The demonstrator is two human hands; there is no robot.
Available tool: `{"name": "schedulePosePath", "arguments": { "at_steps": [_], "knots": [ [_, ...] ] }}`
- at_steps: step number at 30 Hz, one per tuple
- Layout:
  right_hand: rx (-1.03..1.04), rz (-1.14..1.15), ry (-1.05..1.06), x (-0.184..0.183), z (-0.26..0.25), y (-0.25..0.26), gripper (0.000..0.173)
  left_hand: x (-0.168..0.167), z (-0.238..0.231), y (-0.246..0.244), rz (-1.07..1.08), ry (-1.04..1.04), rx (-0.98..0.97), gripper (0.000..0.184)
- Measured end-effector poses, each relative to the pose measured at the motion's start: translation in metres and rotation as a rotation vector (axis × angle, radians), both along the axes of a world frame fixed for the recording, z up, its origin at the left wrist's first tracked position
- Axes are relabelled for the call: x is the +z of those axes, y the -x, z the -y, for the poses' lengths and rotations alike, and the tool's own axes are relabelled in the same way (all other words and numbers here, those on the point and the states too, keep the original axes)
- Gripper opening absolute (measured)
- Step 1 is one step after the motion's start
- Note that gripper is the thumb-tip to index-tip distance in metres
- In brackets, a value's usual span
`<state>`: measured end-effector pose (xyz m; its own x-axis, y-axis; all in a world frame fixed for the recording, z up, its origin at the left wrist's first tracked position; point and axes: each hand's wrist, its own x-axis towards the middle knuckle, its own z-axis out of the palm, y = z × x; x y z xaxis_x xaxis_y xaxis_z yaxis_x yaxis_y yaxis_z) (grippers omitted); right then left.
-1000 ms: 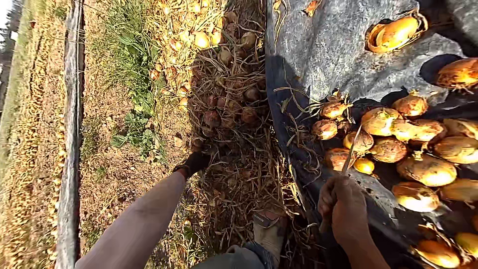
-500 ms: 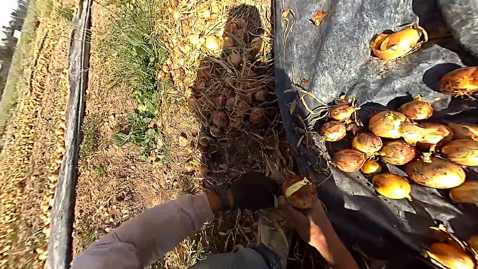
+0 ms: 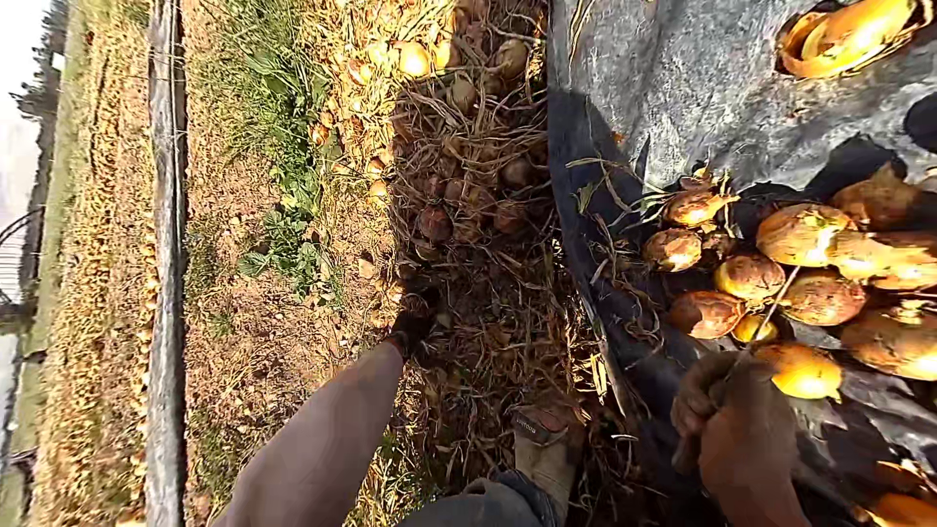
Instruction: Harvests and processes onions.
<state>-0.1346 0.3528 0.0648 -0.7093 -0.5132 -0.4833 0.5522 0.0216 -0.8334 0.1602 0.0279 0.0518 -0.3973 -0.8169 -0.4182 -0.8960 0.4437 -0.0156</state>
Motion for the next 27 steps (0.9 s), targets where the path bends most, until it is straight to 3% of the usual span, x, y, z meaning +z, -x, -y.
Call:
{"name": "schedulePosePath", "arguments": {
  "at_steps": [1, 3, 7, 10, 13, 15, 17, 21, 23, 26, 27],
  "knots": [
    [0.062, -0.035, -0.039, 0.0, 0.004, -0.005, 0.05, -0.019, 0.011, 0.003, -0.047, -0.116, 0.155, 0.063],
    [0.213, -0.124, -0.157, -0.001, 0.011, -0.015, 0.052, -0.008, 0.01, 0.048, -0.011, -0.289, 0.324, 0.072],
    [0.509, -0.228, -0.351, 0.008, 0.026, -0.028, 0.063, 0.069, -0.042, 0.142, -0.023, -0.414, -0.117, 0.073],
    [0.468, -0.186, -0.326, 0.013, 0.025, -0.029, 0.063, 0.109, -0.082, 0.179, -0.156, -0.556, -0.497, 0.037],
    [0.369, -0.17, -0.147, 0.01, 0.02, -0.021, 0.057, 0.129, -0.09, 0.195, -0.134, -0.713, -0.541, 0.03],
    [0.351, -0.095, -0.013, 0.013, 0.019, -0.019, 0.051, 0.137, -0.081, 0.204, -0.029, -0.736, -0.518, 0.033],
    [0.354, -0.019, 0.086, 0.013, 0.022, -0.02, 0.048, 0.132, -0.069, 0.211, 0.034, -0.615, -0.575, 0.035],
    [0.35, 0.021, -0.005, 0.001, 0.026, -0.024, 0.053, 0.124, -0.043, 0.219, -0.076, -0.304, -0.52, 0.031],
    [0.341, 0.072, -0.1, -0.008, 0.024, -0.022, 0.058, 0.13, -0.047, 0.223, -0.103, -0.37, -0.577, 0.026],
    [0.384, 0.061, -0.134, -0.001, 0.024, -0.02, 0.076, 0.131, -0.085, 0.226, -0.064, -0.598, -0.891, 0.018],
    [0.359, 0.002, -0.123, 0.004, 0.025, -0.022, 0.072, 0.126, -0.096, 0.228, -0.004, -0.673, -0.951, 0.019]
  ]
}}
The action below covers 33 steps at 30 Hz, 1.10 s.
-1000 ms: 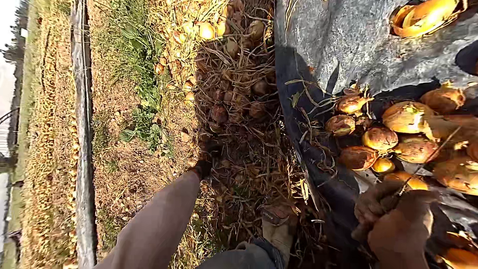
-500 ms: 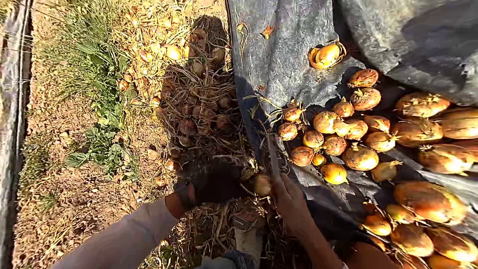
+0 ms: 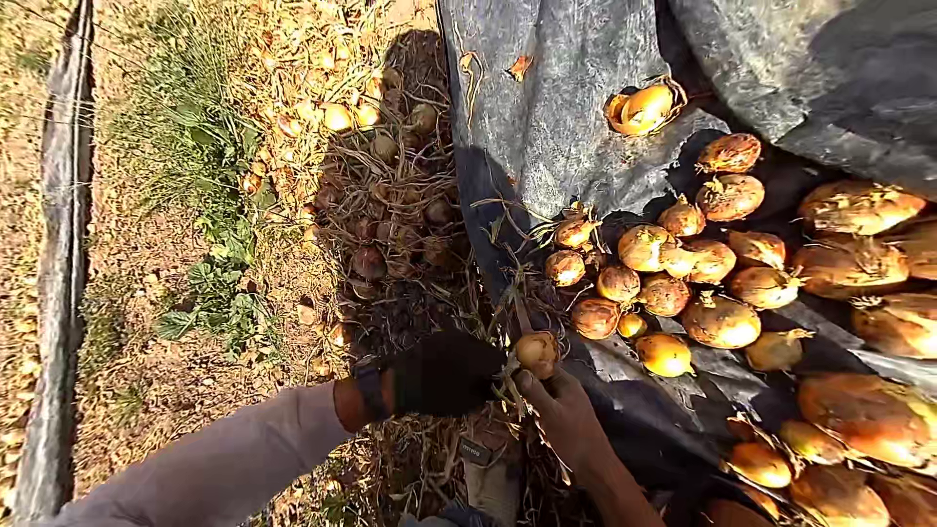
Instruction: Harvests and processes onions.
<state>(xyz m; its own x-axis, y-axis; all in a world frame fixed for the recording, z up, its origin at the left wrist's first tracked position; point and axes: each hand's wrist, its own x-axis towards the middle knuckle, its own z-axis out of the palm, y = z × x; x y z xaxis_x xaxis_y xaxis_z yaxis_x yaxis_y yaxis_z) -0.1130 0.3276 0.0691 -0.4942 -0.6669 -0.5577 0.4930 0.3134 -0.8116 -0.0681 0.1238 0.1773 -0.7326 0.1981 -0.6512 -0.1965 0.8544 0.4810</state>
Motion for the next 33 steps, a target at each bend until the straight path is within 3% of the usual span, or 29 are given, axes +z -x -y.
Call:
{"name": "schedulePosePath", "arguments": {
  "at_steps": [2, 5, 8, 10, 11, 13, 17, 19, 21, 24, 28, 31, 33],
  "knots": [
    [-0.048, -0.165, 0.038, 0.005, 0.002, -0.009, 0.059, -0.007, -0.012, 0.006, 0.084, 0.018, -0.092, 0.02],
    [-0.158, -0.289, 0.087, 0.01, -0.004, 0.0, 0.061, -0.018, 0.015, 0.025, -0.083, 0.283, -0.055, 0.022],
    [-0.432, -0.233, 0.14, 0.023, -0.019, 0.029, 0.06, -0.045, 0.094, 0.048, -0.139, 0.597, 0.188, 0.028],
    [-0.562, -0.169, 0.138, 0.022, -0.025, 0.037, 0.055, -0.083, 0.163, 0.036, -0.173, 0.75, 0.25, 0.039],
    [-0.541, -0.137, 0.103, 0.019, -0.025, 0.036, 0.052, -0.103, 0.193, 0.021, -0.217, 0.791, 0.279, 0.048],
    [-0.384, -0.101, -0.009, 0.012, -0.022, 0.03, 0.048, -0.102, 0.208, 0.02, 0.004, 0.824, 0.38, 0.067],
    [-0.129, -0.136, -0.078, 0.002, -0.009, 0.022, 0.053, -0.096, 0.195, 0.016, 0.223, 0.916, 0.441, 0.05],
    [-0.111, -0.108, -0.097, 0.0, -0.007, 0.021, 0.055, -0.079, 0.182, 0.014, 0.263, 0.844, 0.353, 0.05],
    [-0.091, -0.067, -0.132, 0.0, -0.006, 0.023, 0.054, -0.05, 0.157, 0.009, 0.198, 0.623, 0.326, 0.046],
    [-0.069, 0.001, -0.123, 0.004, -0.003, 0.02, 0.058, -0.004, 0.093, 0.0, 0.046, 0.098, 0.57, 0.018],
    [-0.156, 0.015, 0.187, 0.019, -0.004, 0.008, 0.061, 0.016, 0.041, -0.011, 0.207, -0.413, 0.726, 0.003],
    [-0.207, 0.133, 0.406, 0.034, -0.01, 0.01, 0.056, 0.036, 0.021, 0.002, 0.301, -0.468, 0.775, 0.019],
    [-0.172, 0.214, 0.478, 0.041, -0.013, 0.01, 0.049, 0.039, 0.019, 0.011, 0.163, -0.412, 0.673, 0.027]
  ]
}}
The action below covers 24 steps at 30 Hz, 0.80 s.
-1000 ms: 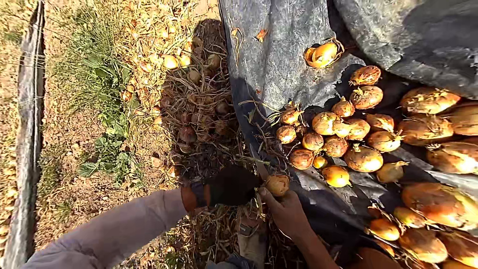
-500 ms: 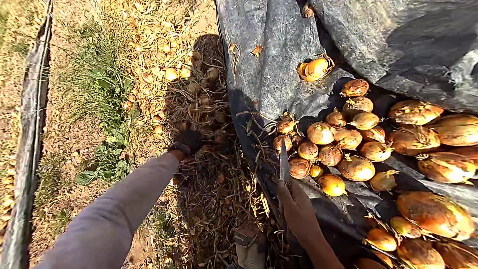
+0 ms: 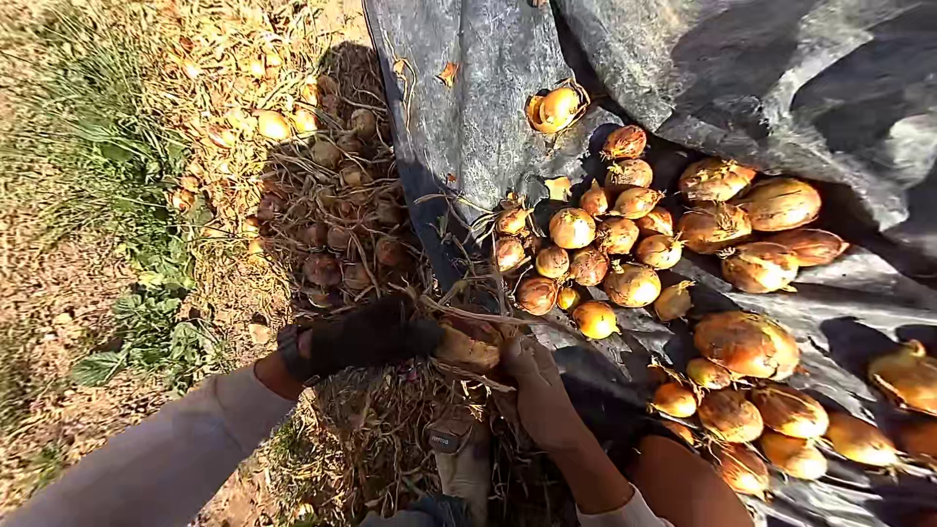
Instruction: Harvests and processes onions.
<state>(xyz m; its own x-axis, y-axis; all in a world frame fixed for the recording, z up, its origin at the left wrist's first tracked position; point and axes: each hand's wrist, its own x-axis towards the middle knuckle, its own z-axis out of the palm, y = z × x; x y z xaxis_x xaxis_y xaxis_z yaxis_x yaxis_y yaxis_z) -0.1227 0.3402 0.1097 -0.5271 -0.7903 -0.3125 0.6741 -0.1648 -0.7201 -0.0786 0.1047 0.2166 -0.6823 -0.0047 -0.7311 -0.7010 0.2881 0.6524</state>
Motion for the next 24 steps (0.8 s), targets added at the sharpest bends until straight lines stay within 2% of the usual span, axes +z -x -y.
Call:
{"name": "schedulePosePath", "arguments": {
  "at_steps": [2, 5, 6, 8, 11, 13, 15, 18, 20, 22, 24],
  "knots": [
    [0.065, -0.046, -0.017, 0.0, 0.001, -0.003, 0.046, 0.004, 0.005, 0.01, -0.191, 0.218, -0.153, 0.019],
    [0.095, -0.128, -0.07, -0.008, 0.004, -0.006, 0.044, 0.003, 0.013, 0.023, -0.457, 0.772, -0.463, 0.019],
    [0.068, -0.104, -0.124, -0.011, 0.004, -0.005, 0.047, 0.001, 0.015, 0.025, -0.498, 0.845, -0.501, 0.018],
    [0.031, -0.028, -0.269, -0.021, 0.004, -0.002, 0.055, 0.003, 0.012, 0.023, -0.473, 0.792, -0.532, 0.018],
    [0.065, -0.022, -0.344, -0.026, 0.002, -0.005, 0.066, -0.015, -0.008, 0.0, -0.405, 0.62, -0.806, 0.024],
    [0.003, -0.112, -0.284, -0.026, 0.004, -0.017, 0.054, -0.007, -0.044, 0.006, -0.019, 0.526, -0.929, 0.028],
    [-0.042, -0.274, -0.282, -0.031, 0.009, -0.027, 0.041, -0.032, -0.043, -0.003, -0.075, 0.556, -0.915, 0.017],
    [-0.134, -0.436, -0.281, -0.024, 0.006, -0.015, 0.044, -0.043, -0.011, 0.011, -0.027, 0.819, -0.768, 0.018],
    [-0.275, -0.437, -0.302, -0.011, -0.002, 0.004, 0.053, -0.06, 0.036, 0.022, 0.073, 1.032, -0.567, 0.027],
    [-0.426, -0.357, -0.299, -0.008, -0.012, 0.022, 0.053, -0.083, 0.095, 0.019, 0.171, 1.15, -0.418, 0.033],
    [-0.483, -0.307, -0.334, -0.015, -0.013, 0.025, 0.05, -0.108, 0.145, -0.011, 0.071, 1.192, -0.406, 0.038]
  ]
}}
